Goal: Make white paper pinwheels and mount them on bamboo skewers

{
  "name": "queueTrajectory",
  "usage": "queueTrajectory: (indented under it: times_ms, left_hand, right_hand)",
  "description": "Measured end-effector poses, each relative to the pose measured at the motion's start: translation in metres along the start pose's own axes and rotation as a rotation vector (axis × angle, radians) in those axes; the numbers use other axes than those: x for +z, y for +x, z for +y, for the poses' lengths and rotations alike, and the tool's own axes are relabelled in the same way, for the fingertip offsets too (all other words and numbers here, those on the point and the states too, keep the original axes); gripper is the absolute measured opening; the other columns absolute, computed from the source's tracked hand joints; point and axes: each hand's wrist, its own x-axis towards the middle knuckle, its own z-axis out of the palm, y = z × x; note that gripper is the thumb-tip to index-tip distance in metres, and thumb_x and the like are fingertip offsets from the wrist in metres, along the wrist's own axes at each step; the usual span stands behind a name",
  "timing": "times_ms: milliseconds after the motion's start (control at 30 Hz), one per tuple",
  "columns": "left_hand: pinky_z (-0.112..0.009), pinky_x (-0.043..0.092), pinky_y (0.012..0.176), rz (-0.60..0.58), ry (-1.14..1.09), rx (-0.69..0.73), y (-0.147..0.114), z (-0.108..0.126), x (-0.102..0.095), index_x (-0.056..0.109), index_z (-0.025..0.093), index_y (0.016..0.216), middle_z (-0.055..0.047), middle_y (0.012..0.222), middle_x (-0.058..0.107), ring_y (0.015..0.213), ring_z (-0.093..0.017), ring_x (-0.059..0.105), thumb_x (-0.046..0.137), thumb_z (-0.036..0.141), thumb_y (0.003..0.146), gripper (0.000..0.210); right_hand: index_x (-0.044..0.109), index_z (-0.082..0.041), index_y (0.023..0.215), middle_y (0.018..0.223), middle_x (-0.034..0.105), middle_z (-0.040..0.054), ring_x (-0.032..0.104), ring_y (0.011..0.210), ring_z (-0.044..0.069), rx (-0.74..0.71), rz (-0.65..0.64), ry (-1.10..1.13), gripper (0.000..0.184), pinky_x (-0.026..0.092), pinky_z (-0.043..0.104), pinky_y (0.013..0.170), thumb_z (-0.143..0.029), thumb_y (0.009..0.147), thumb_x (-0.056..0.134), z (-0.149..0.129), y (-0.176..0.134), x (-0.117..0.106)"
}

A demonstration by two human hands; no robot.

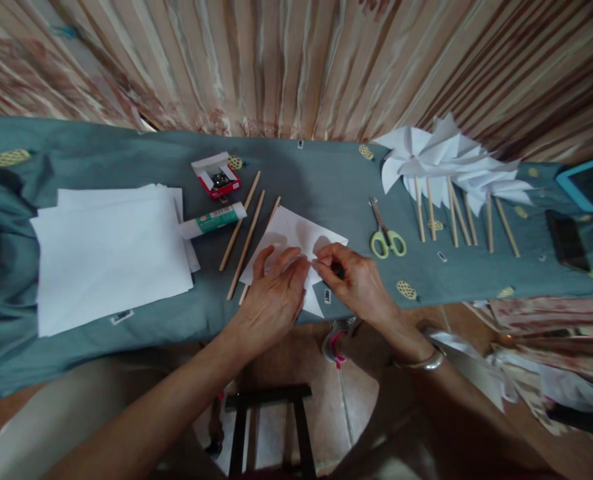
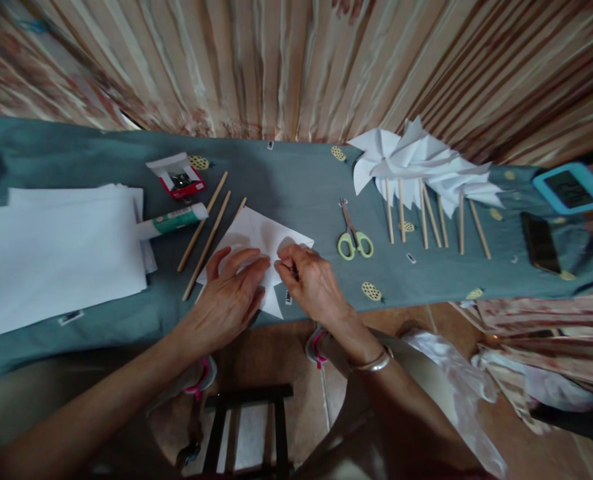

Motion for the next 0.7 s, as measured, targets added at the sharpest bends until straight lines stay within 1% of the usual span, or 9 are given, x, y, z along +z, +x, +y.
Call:
queueTrajectory:
  times_ms: [100, 233, 400, 500, 600, 700]
  left_hand:
    - [-0.054, 0.027, 0.11, 0.028, -0.014, 0.016, -0.002, -0.001, -0.001, 0.048, 0.009, 0.124, -0.016, 0.123, 0.062, 0.13, -0.028, 0.043, 0.042, 0.014, 0.09, 0.035]
    - [-0.052, 0.026, 0.11, 0.077, -0.078, 0.01, -0.005, -0.005, -0.009, 0.046, 0.016, 0.129, -0.012, 0.13, 0.06, 0.132, -0.028, 0.039, 0.044, 0.016, 0.091, 0.038]
    - [-0.05, 0.033, 0.105, 0.122, -0.051, -0.028, -0.005, -0.014, -0.017, 0.049, 0.013, 0.126, -0.014, 0.125, 0.061, 0.127, -0.03, 0.042, 0.046, 0.021, 0.092, 0.035]
    - [-0.051, 0.033, 0.105, 0.12, -0.021, -0.037, -0.007, -0.017, -0.019, 0.048, 0.014, 0.128, -0.014, 0.126, 0.059, 0.128, -0.031, 0.041, 0.048, 0.022, 0.091, 0.037]
    - [-0.052, 0.033, 0.105, 0.096, 0.002, -0.074, -0.008, -0.02, -0.02, 0.046, 0.015, 0.129, -0.014, 0.131, 0.056, 0.13, -0.032, 0.039, 0.05, 0.024, 0.091, 0.04]
    - [-0.052, 0.036, 0.106, 0.075, -0.008, -0.108, -0.009, -0.024, -0.021, 0.042, 0.016, 0.132, -0.015, 0.136, 0.051, 0.131, -0.033, 0.039, 0.049, 0.025, 0.091, 0.043]
  right_hand:
    - [0.061, -0.017, 0.092, 0.076, 0.065, 0.0037, 0.061, 0.073, 0.017, -0.039, 0.009, -0.052, 0.01, 0.048, 0.029, 0.071, -0.024, 0.089, 0.054, 0.0, -0.001, 0.0]
    - [0.062, -0.016, 0.096, 0.079, 0.066, 0.006, 0.061, 0.078, 0.019, -0.109, 0.031, -0.158, 0.015, 0.049, 0.032, 0.075, -0.025, 0.092, 0.051, 0.001, -0.004, 0.002]
    - [0.064, -0.012, 0.106, 0.09, 0.071, 0.0104, 0.062, 0.086, 0.023, -0.194, 0.112, -0.261, 0.024, 0.051, 0.037, 0.081, -0.029, 0.092, 0.053, 0.006, -0.008, 0.001]
    - [0.065, -0.013, 0.109, 0.101, 0.071, 0.0116, 0.063, 0.095, 0.024, -0.195, 0.184, -0.251, 0.026, 0.051, 0.039, 0.087, -0.031, 0.091, 0.056, 0.009, -0.005, -0.006]
    - [0.065, -0.016, 0.111, 0.113, 0.07, 0.0112, 0.062, 0.109, 0.026, -0.168, 0.244, -0.21, 0.028, 0.048, 0.043, 0.097, -0.032, 0.091, 0.055, 0.014, 0.002, -0.012]
    - [0.062, -0.014, 0.119, 0.122, 0.067, 0.0127, 0.059, 0.118, 0.026, -0.112, 0.211, -0.163, 0.035, 0.046, 0.044, 0.102, -0.033, 0.094, 0.048, 0.021, 0.01, -0.015]
